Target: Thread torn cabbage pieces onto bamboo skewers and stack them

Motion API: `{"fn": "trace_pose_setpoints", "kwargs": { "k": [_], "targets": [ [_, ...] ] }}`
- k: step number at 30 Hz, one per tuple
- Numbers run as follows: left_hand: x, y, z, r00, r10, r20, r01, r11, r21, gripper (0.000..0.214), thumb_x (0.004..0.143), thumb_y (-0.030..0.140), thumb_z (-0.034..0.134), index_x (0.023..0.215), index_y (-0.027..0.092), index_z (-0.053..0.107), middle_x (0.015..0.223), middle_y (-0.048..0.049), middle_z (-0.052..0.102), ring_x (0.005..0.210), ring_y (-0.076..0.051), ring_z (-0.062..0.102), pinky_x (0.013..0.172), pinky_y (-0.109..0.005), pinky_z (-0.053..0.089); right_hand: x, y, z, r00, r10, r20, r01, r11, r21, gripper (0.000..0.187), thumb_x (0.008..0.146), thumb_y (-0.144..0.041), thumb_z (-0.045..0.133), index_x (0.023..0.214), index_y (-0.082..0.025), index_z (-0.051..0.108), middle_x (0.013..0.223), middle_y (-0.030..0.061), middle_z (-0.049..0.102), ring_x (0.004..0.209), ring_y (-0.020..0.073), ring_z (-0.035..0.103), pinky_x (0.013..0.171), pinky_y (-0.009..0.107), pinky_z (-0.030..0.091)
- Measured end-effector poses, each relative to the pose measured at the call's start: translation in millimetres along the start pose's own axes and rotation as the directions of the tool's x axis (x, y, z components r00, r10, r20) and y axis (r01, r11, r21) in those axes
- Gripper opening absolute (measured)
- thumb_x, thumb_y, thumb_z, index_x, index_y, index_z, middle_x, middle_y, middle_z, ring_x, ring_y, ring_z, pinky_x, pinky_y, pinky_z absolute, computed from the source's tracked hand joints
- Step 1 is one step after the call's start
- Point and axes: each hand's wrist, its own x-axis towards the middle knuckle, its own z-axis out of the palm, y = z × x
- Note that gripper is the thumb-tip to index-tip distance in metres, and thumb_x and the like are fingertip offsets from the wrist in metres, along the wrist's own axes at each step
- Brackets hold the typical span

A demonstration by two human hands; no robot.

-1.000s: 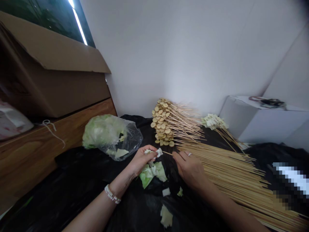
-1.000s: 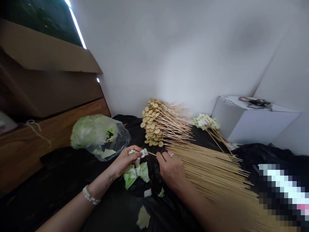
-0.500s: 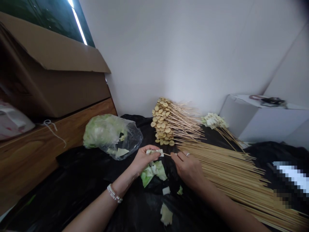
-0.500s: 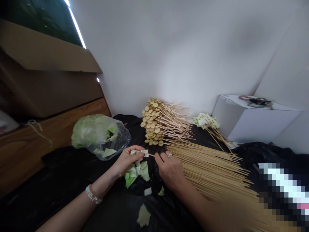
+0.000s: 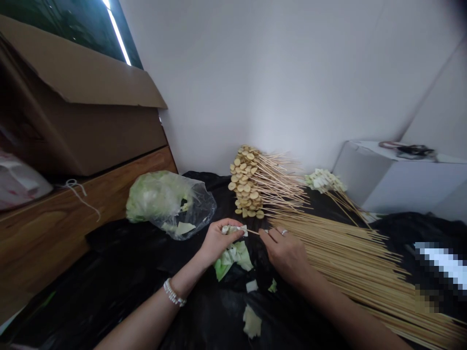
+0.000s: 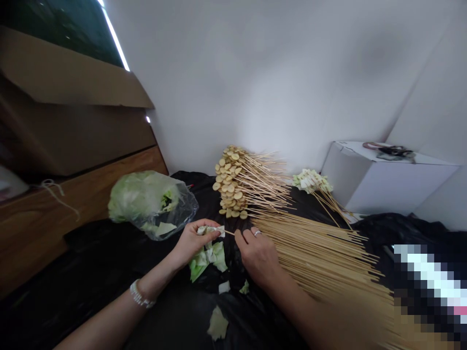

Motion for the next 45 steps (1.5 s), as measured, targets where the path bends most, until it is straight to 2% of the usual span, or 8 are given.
{"fn": "trace_pose_setpoints", "kwargs": {
  "k": [5, 14, 20, 25, 29, 33, 45],
  "targets": [
    [-2, -2, 1.4, 1.0, 0.009, -0.002, -0.009, 0.999, 0.032, 0.027, 0.062, 0.031, 0.083, 0.079, 0.014, 0.073, 0.07, -0.0032, 0.071, 0.057, -0.012, 0.058, 0.054, -0.021, 0.044, -1, -1, -1, 0.999, -0.048, 0.014, 0.048, 0.998, -0.034, 0.024, 0.087, -0.011, 0.055, 0.107, -0.013, 0.068, 0.078, 0.0067, 0.062, 0.082, 0.0223, 0.052, 0.067, 0.032, 0.035],
    [-4, 3, 2.4, 0.997, -0.034, 0.075, 0.035, 0.999, -0.009, 0.028, 0.061, 0.03, 0.084, 0.08, 0.014, 0.073, 0.074, -0.0047, 0.073, 0.06, -0.013, 0.062, 0.06, -0.023, 0.048, -2, -5, 0, 0.995, -0.09, 0.033, 0.091, 0.995, -0.039, 0.023, 0.088, -0.009, 0.053, 0.108, -0.01, 0.065, 0.076, 0.006, 0.061, 0.076, 0.0207, 0.055, 0.065, 0.031, 0.034],
    [-5, 11, 0.0, 0.988, -0.051, 0.143, 0.062, 0.996, -0.071, 0.035, 0.06, 0.027, 0.085, 0.089, 0.013, 0.07, 0.082, -0.0053, 0.073, 0.066, -0.012, 0.064, 0.065, -0.023, 0.049, -3, -4, 5, 0.999, -0.038, 0.029, 0.037, 0.999, 0.009, 0.021, 0.088, -0.008, 0.05, 0.103, -0.013, 0.063, 0.074, 0.0038, 0.062, 0.065, 0.0172, 0.053, 0.06, 0.03, 0.031],
    [-1, 9, -4.7, 0.986, -0.085, 0.142, 0.113, 0.974, -0.198, 0.044, 0.06, 0.024, 0.086, 0.098, 0.014, 0.066, 0.09, -0.0052, 0.072, 0.077, -0.014, 0.067, 0.075, -0.025, 0.052, -3, -1, 5, 0.999, 0.0, 0.051, -0.001, 0.999, 0.035, 0.022, 0.087, -0.01, 0.05, 0.104, -0.013, 0.064, 0.076, 0.0048, 0.062, 0.073, 0.0189, 0.054, 0.064, 0.029, 0.033],
    [0, 7, -7.2, 0.982, -0.134, 0.134, 0.166, 0.951, -0.262, 0.043, 0.062, 0.026, 0.085, 0.098, 0.014, 0.064, 0.081, -0.0021, 0.07, 0.07, -0.012, 0.066, 0.071, -0.024, 0.054, -3, 0, 6, 0.999, 0.005, 0.038, -0.008, 0.997, 0.072, 0.028, 0.087, -0.011, 0.05, 0.11, -0.011, 0.064, 0.079, 0.0066, 0.063, 0.081, 0.0219, 0.054, 0.069, 0.031, 0.038],
    [0, 8, -7.2, 0.984, -0.125, 0.129, 0.155, 0.955, -0.255, 0.046, 0.06, 0.025, 0.086, 0.098, 0.014, 0.064, 0.076, -0.0008, 0.069, 0.066, -0.011, 0.065, 0.068, -0.024, 0.055, -4, 0, 6, 1.0, -0.026, 0.016, 0.024, 0.994, 0.111, 0.031, 0.087, -0.01, 0.048, 0.113, -0.01, 0.065, 0.081, 0.0076, 0.065, 0.084, 0.0229, 0.054, 0.076, 0.032, 0.041],
    [-2, 10, -4.4, 0.981, -0.123, 0.15, 0.154, 0.964, -0.217, 0.047, 0.057, 0.025, 0.088, 0.096, 0.013, 0.065, 0.075, -0.0028, 0.071, 0.062, -0.012, 0.065, 0.065, -0.025, 0.055, -2, 2, 7, 0.998, -0.067, 0.017, 0.063, 0.982, 0.179, 0.03, 0.087, -0.008, 0.049, 0.112, -0.012, 0.064, 0.08, 0.0051, 0.064, 0.081, 0.0206, 0.055, 0.076, 0.03, 0.042]
  ]
}}
